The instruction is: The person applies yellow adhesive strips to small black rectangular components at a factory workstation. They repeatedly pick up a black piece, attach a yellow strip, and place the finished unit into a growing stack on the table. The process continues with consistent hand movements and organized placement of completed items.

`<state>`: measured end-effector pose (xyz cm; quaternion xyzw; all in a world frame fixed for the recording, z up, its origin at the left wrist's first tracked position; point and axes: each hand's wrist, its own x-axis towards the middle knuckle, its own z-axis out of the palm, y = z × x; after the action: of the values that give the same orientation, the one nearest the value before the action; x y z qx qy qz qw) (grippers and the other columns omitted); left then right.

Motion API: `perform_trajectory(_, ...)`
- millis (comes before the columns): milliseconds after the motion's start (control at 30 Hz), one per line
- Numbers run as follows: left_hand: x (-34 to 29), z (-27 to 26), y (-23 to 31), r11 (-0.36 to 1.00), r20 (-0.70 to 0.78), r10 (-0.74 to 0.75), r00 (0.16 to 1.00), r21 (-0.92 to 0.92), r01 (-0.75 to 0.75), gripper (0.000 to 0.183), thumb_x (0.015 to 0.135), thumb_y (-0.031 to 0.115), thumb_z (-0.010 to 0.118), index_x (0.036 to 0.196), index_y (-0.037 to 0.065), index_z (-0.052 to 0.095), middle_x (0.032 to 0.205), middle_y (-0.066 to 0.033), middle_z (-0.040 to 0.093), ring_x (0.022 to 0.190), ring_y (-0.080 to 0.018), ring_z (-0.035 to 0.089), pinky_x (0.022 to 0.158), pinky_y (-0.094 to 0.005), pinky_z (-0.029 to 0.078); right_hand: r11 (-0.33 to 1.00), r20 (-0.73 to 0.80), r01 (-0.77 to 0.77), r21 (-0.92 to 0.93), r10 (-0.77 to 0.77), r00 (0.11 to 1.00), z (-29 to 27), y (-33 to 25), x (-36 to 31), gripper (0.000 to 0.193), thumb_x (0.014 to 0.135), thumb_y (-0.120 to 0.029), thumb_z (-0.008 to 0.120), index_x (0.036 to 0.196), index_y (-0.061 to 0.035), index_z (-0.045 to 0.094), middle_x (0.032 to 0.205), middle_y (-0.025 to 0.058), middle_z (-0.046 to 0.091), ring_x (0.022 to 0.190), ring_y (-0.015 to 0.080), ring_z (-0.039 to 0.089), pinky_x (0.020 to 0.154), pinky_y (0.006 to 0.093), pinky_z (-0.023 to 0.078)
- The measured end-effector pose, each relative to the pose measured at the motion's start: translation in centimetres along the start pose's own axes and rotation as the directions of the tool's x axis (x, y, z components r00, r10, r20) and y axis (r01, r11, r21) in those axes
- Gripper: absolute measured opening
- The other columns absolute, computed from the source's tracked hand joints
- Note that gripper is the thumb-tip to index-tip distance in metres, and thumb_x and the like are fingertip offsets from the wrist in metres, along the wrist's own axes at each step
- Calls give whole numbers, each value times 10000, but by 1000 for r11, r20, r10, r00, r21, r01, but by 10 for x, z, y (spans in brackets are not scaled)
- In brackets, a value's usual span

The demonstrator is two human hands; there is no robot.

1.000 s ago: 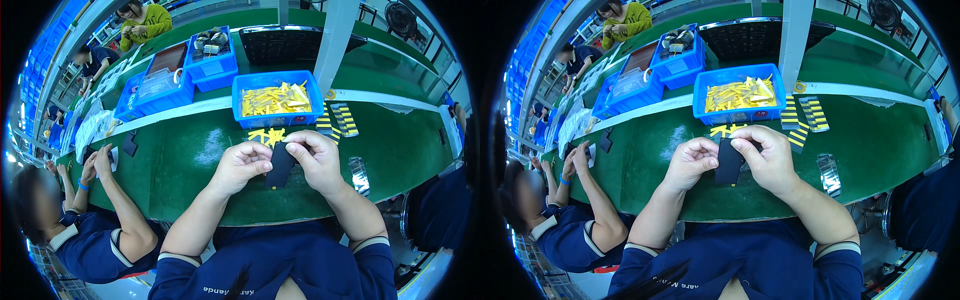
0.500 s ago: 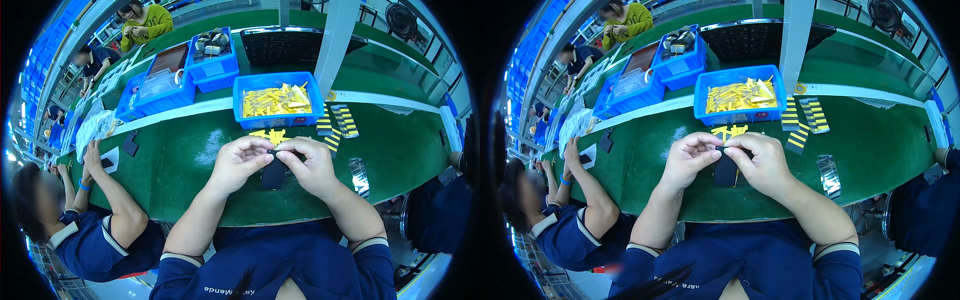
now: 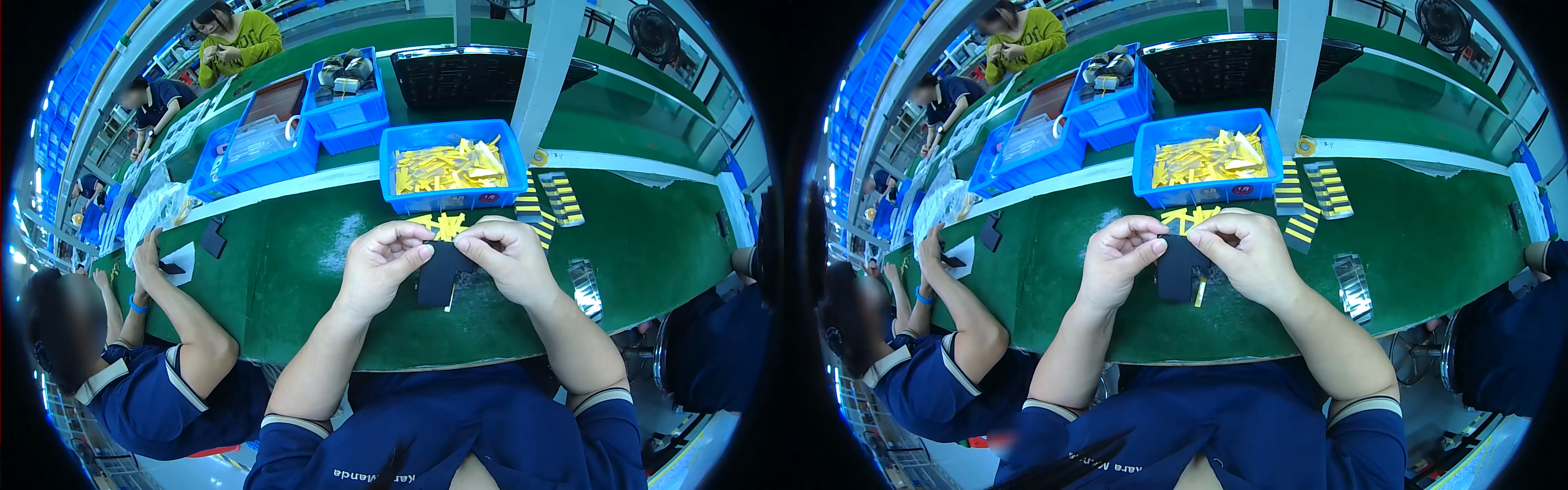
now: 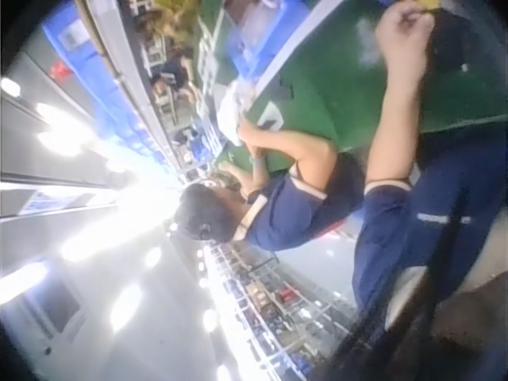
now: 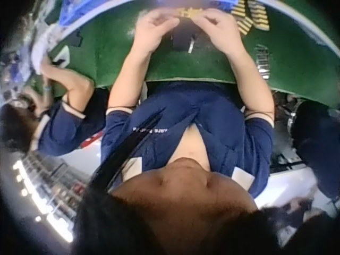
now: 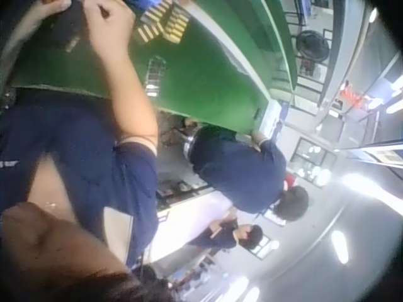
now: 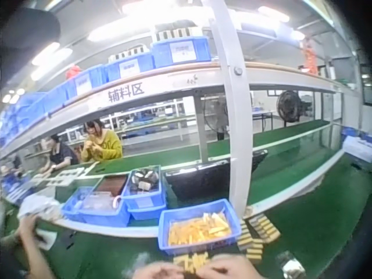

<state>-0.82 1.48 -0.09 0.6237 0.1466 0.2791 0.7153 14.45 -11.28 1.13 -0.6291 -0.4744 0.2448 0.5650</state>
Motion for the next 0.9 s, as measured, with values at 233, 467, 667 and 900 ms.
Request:
perform_trajectory(233,1,-3,0,994,89,-11,996,-105,20,201,810,-3,680,1006,-1,638,880,-26,629,794,-70,582,742,-210,481,998,-23,53,-23,-53,998,1,-2,-3,119,812,-98,665,814,21,670,717,66,601,602,119,545,546,261,419)
perform_trajectory(467,2,-1,6,992,68,-43,997,-118,51,191,815,1,676,1002,-3,636,880,-39,639,786,-85,592,737,-223,488,982,-84,153,-111,-163,983,2,-6,-4,98,800,-81,671,802,18,670,697,66,592,571,122,532,525,258,410)
perform_trajectory(667,1,-4,2,997,60,-17,998,-68,21,135,832,18,664,963,-3,642,871,-51,647,756,-95,597,705,-233,493,973,-71,185,-137,-196,978,5,-7,-5,89,796,-74,673,802,15,671,692,71,589,563,131,537,514,262,411)
perform_trajectory(900,-1,-1,-1,999,23,45,999,-23,-44,119,836,12,657,954,-1,646,888,-50,653,768,-92,596,717,-229,487,970,-96,204,-129,-217,971,7,-5,-5,83,799,-70,670,808,12,672,693,72,589,559,129,536,511,260,413)
